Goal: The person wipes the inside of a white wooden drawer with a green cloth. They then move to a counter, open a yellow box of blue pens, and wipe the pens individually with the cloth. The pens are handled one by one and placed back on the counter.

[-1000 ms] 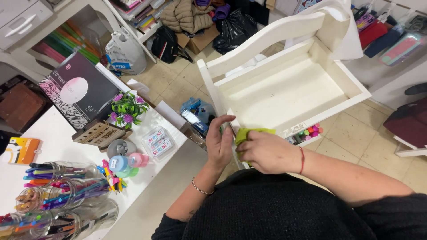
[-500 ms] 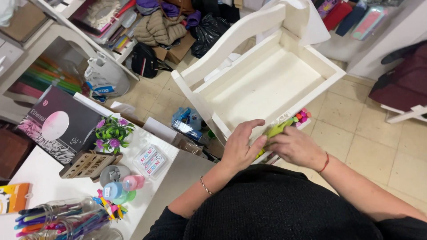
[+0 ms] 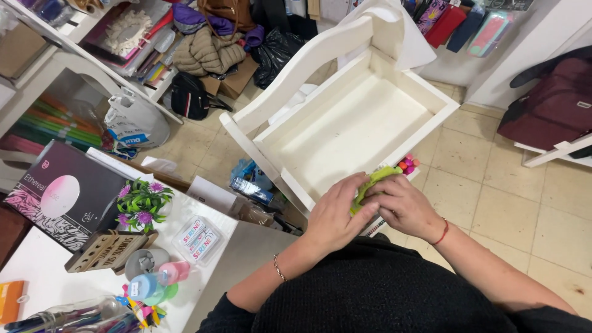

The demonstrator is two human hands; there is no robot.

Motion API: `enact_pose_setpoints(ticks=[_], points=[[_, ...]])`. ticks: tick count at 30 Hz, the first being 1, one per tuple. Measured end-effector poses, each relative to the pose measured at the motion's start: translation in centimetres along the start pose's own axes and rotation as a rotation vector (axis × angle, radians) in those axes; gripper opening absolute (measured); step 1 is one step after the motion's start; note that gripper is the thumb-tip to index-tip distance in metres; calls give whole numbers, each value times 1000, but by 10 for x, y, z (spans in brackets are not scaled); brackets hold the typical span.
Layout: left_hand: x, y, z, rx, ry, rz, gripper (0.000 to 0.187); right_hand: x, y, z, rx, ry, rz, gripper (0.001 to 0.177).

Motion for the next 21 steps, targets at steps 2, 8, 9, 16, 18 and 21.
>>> enact_pose_setpoints(ticks=[2,8,9,16,18,21], points=[[5,-10,5,48,-40,12,58,2,12,13,6,-18,14,24],[27,-29,21,155,3,-10,67,1,67,83,30,-215,72,32],[32,-34,21,174,62,-49,71,4,82,94,43,-284,82,34],[64,-71,11,360,152,218,70,16,126,178,182,-468,80,37],[70,-78,5,486,160,334,60,11,116,210,445,-758,48,40],[74,-82,2,487,241,339,52,36,107,212,836,-804,57,43]])
Point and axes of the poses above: each hand's wrist, its own x-axis towards the middle knuckle, its own y-axis out of the back of the hand, z = x × y, the point moved 3 cm from there along x, towards the middle knuckle, and after that the axes turned 4 degrees about -z, right-handed, at the moved point
